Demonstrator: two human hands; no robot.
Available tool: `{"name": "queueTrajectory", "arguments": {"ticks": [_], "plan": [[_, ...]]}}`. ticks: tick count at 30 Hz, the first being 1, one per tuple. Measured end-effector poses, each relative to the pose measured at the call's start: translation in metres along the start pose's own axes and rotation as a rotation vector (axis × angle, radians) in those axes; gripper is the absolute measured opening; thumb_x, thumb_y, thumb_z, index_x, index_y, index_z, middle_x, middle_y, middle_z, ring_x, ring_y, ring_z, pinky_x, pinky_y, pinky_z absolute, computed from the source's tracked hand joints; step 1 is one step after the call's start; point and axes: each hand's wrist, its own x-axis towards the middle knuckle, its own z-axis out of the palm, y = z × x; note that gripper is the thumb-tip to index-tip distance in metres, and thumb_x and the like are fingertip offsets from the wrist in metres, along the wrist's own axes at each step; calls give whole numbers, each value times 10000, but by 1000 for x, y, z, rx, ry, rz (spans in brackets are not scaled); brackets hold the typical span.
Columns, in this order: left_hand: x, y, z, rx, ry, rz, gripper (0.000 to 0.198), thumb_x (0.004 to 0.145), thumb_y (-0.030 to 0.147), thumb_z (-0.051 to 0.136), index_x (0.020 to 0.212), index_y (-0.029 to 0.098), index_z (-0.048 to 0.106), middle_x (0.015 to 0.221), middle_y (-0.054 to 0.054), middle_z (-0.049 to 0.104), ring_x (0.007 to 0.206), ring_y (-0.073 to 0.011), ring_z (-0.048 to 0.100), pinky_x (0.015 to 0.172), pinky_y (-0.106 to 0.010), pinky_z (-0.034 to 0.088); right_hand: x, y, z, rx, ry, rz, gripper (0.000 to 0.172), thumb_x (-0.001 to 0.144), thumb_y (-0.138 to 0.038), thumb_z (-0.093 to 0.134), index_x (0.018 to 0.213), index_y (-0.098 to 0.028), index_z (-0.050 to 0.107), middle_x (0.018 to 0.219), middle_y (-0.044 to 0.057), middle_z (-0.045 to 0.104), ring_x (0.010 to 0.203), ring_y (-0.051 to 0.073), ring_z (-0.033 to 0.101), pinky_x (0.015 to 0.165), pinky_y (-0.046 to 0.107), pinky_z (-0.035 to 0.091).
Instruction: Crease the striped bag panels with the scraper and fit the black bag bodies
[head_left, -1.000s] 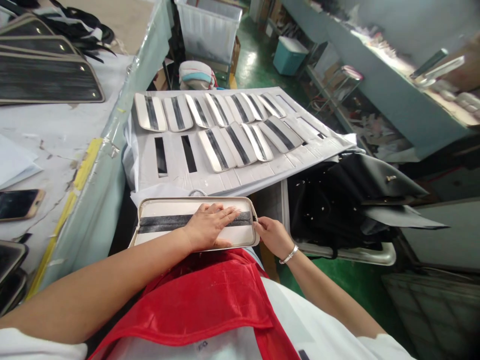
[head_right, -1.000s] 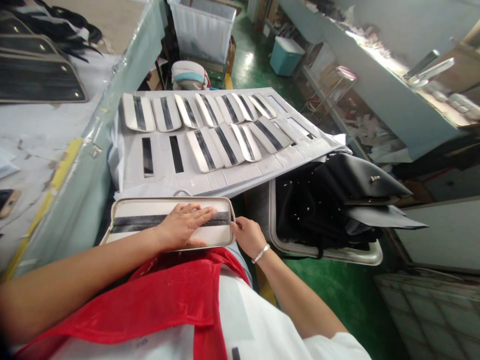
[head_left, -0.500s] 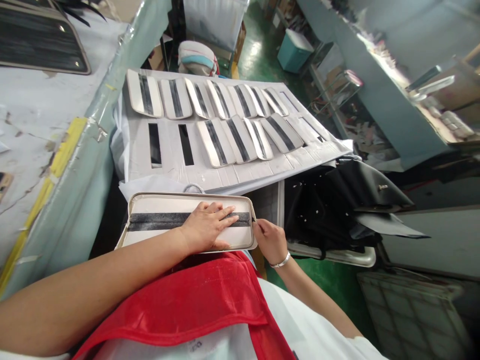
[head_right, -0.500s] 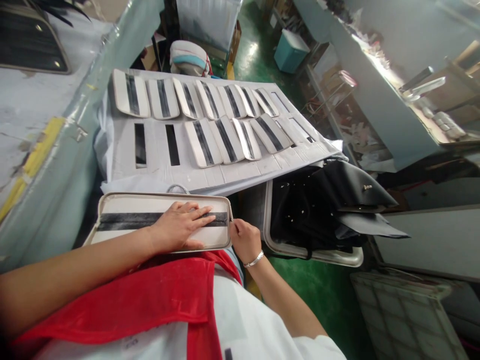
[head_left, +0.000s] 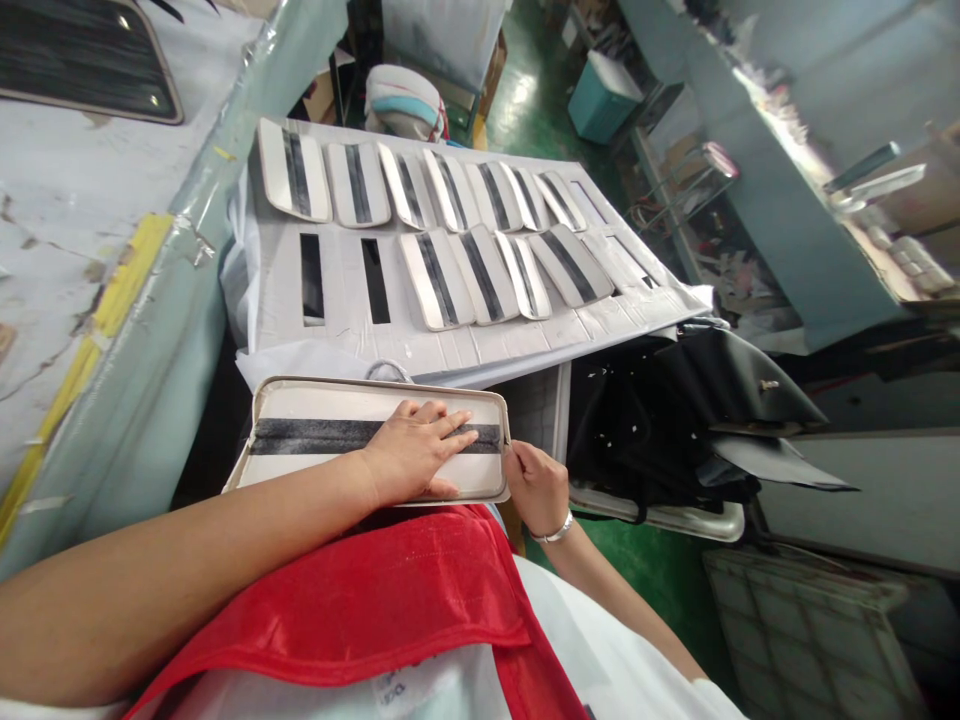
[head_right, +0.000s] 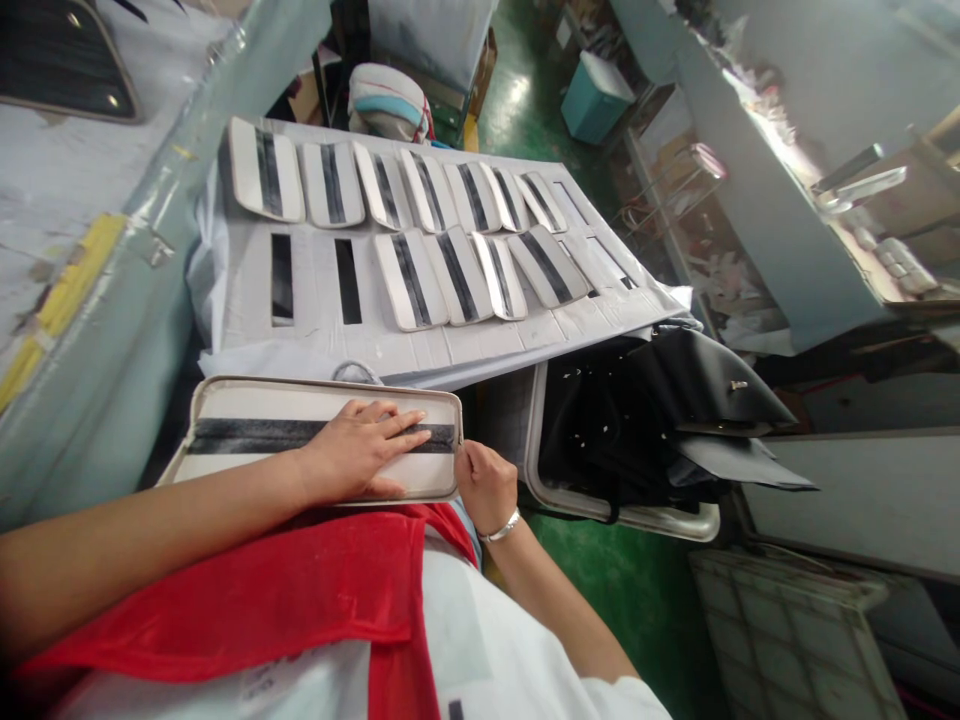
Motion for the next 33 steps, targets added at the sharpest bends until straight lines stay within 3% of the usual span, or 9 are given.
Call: {"name": "queueTrajectory", "arguments": {"ticks": [5, 13, 16, 21, 28, 33], "plan": [[-1, 0, 0, -2, 7, -4, 690, 679, 602, 610, 1280, 298, 459, 1395, -25, 415, 1139, -303, 380, 852, -429, 319, -2, -2, -1, -22, -11, -23, 296, 891, -275, 383, 769, -192, 640, 746, 60, 667, 678, 160, 600, 623, 254, 404], [0, 1, -1, 10, -16, -9, 690, 688, 600, 606, 1288, 293, 455, 1396, -38, 410, 1150, -306, 366, 865, -426, 311, 2, -5, -12, 41, -132, -67, 317, 902, -284, 358, 963, -157, 642, 921, 100, 681, 834, 194, 625, 731, 275, 438], [0, 2, -2, 27, -27, -5, 692, 692, 603, 600, 1290, 287, 454, 1399, -37, 406, 1149, -305, 367, 860, -425, 317, 6, -2, -18, 177, -185, 11, 329, 901, -291, 348, 942, -182, 655, 902, 73, 685, 813, 172, 625, 712, 250, 445], [0, 1, -3, 36, -30, -3, 695, 700, 615, 584, 1296, 287, 446, 1406, -29, 398, 1150, -296, 367, 852, -424, 324, 14, 9, -18, 395, -288, 175, 302, 866, -341, 413, 769, -188, 654, 660, 14, 645, 629, 136, 598, 582, 214, 449], [1, 1, -4, 41, -29, -2, 711, 676, 614, 610, 1290, 291, 454, 1398, -26, 411, 1148, -300, 378, 847, -429, 335, 28, 14, -17, 726, -431, 434, 233, 743, -411, 579, 686, -186, 604, 594, -15, 596, 564, 116, 574, 559, 227, 492], [2, 1, -3, 30, -39, -4, 716, 667, 611, 624, 1285, 289, 461, 1397, -23, 411, 1150, -300, 376, 847, -431, 336, 47, 19, -18, 845, -632, 571, 356, 610, -471, 716, 677, -168, 543, 570, -23, 613, 538, 94, 587, 547, 210, 496]]}}
